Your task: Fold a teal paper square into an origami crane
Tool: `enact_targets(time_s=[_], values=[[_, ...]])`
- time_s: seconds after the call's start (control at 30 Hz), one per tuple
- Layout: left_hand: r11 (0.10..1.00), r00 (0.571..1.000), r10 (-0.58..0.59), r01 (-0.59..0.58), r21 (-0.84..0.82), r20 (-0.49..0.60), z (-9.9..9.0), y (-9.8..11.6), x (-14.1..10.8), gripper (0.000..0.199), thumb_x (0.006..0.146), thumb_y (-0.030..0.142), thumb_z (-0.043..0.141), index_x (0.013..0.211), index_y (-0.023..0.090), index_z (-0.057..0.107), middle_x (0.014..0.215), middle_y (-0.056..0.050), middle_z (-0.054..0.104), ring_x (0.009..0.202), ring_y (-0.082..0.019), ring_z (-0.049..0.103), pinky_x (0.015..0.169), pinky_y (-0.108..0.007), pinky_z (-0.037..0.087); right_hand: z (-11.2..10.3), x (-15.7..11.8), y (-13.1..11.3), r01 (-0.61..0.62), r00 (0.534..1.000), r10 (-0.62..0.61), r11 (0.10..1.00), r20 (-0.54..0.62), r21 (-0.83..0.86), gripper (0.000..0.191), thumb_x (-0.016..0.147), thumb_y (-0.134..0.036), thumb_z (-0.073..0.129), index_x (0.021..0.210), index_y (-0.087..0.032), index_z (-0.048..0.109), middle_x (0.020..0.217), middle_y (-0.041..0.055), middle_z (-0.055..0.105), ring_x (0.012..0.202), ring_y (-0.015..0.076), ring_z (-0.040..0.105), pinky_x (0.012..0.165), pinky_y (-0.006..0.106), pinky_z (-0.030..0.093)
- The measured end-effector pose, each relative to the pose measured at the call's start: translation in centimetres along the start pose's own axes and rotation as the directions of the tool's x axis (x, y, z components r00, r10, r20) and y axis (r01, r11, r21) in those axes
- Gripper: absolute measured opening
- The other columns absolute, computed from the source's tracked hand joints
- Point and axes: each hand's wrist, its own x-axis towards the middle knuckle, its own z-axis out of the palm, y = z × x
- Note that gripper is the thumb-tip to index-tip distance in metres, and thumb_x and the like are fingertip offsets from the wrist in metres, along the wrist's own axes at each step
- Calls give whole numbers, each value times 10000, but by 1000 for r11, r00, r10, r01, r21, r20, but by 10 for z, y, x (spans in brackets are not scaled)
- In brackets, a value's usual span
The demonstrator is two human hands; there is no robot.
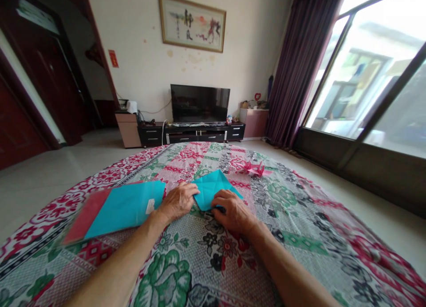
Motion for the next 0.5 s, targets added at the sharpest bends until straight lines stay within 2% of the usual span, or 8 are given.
enact_targets(time_s=[0.27,0.5], values=[[999,999,40,-40,-6,-23,0,2,2,337,664,34,467,861,192,689,887,-53,645,881,-211,542,824,-342,462,-7,-7,17,-84,996,85,996,-32,16,179,639,-66,543,741,-195,616,789,19,592,790,161,535,782,294,401],[999,1000,17,-16,-43,6,1,3,1,334,671,42,456,861,200,681,882,-53,621,872,-202,554,802,-326,475,-11,-11,23,-101,994,104,993,-37,56,172,627,-92,568,763,-188,613,806,25,582,784,161,536,760,291,415]])
